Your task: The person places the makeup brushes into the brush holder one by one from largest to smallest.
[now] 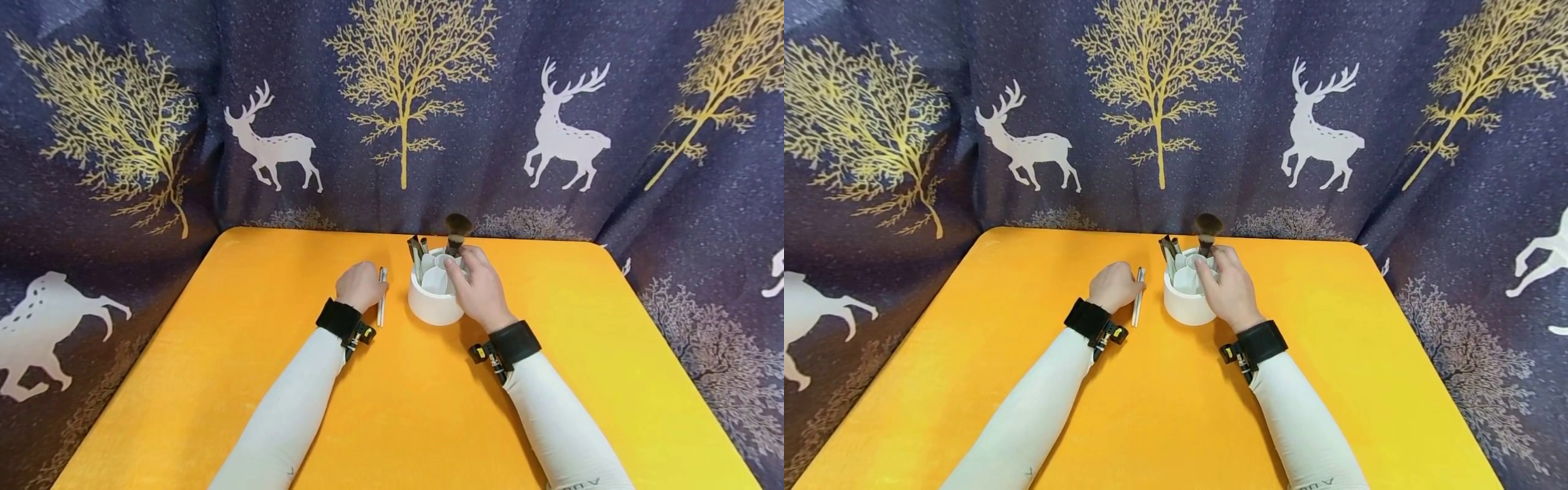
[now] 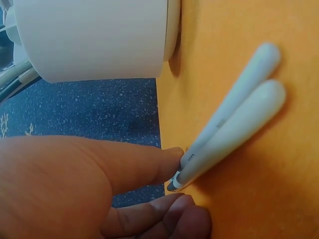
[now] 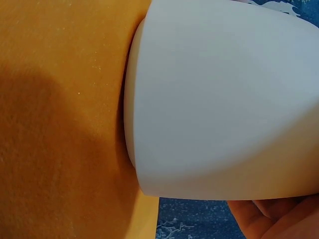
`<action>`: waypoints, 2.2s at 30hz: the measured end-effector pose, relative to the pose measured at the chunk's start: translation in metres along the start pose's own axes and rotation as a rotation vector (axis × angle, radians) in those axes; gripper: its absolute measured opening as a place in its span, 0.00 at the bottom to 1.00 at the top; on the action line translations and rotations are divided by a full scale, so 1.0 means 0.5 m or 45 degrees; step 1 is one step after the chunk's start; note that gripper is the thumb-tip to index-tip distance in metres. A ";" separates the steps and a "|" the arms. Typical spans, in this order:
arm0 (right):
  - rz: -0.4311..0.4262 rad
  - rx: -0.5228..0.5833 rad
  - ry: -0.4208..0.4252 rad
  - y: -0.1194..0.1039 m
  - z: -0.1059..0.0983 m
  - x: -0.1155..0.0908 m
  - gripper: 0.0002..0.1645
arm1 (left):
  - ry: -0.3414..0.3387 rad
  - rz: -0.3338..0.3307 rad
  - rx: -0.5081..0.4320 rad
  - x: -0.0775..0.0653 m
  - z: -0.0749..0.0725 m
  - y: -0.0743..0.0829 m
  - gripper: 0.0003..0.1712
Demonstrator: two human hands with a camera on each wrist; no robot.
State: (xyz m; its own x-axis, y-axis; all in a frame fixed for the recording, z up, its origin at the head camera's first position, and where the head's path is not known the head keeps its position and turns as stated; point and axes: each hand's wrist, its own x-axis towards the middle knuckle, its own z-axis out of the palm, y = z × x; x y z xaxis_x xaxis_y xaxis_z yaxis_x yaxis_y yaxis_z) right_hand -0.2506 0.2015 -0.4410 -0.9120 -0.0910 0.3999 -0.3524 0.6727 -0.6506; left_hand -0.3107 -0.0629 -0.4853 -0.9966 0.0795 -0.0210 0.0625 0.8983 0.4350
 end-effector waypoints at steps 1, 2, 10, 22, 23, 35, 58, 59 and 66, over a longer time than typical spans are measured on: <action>-0.002 0.002 0.001 0.000 0.000 0.000 0.36 | -0.023 -0.020 -0.009 -0.004 -0.008 0.007 0.24; -0.003 0.003 0.002 0.000 0.000 0.000 0.36 | -0.025 -0.019 -0.017 -0.003 -0.007 0.007 0.24; -0.014 0.009 0.007 -0.002 0.000 0.001 0.35 | -0.048 -0.042 -0.020 -0.016 -0.022 0.022 0.22; 0.011 -0.001 -0.005 0.000 -0.002 -0.001 0.35 | -0.036 -0.031 -0.050 -0.044 -0.046 0.041 0.26; 0.011 -0.003 -0.005 0.000 -0.003 -0.001 0.35 | -0.033 -0.030 -0.048 -0.045 -0.047 0.041 0.26; 0.004 -0.019 -0.011 0.001 -0.003 0.001 0.37 | -0.017 -0.029 -0.123 -0.032 -0.035 0.022 0.26; 0.008 -0.011 -0.002 -0.003 -0.002 -0.001 0.35 | 0.154 0.030 -0.291 -0.048 -0.080 0.035 0.31; 0.007 -0.011 -0.001 -0.003 -0.002 0.000 0.35 | 0.163 0.039 -0.303 -0.049 -0.083 0.035 0.31; 0.015 -0.003 -0.009 0.000 -0.002 0.000 0.36 | 0.237 0.098 -0.357 -0.051 -0.101 0.038 0.30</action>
State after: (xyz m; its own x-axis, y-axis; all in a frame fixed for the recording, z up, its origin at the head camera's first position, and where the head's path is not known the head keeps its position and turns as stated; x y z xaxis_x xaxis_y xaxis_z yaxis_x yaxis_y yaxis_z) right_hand -0.2502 0.2020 -0.4405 -0.9177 -0.0883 0.3872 -0.3408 0.6758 -0.6536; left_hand -0.2868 -0.0695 -0.4310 -0.9839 0.0391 0.1746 0.1465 0.7368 0.6601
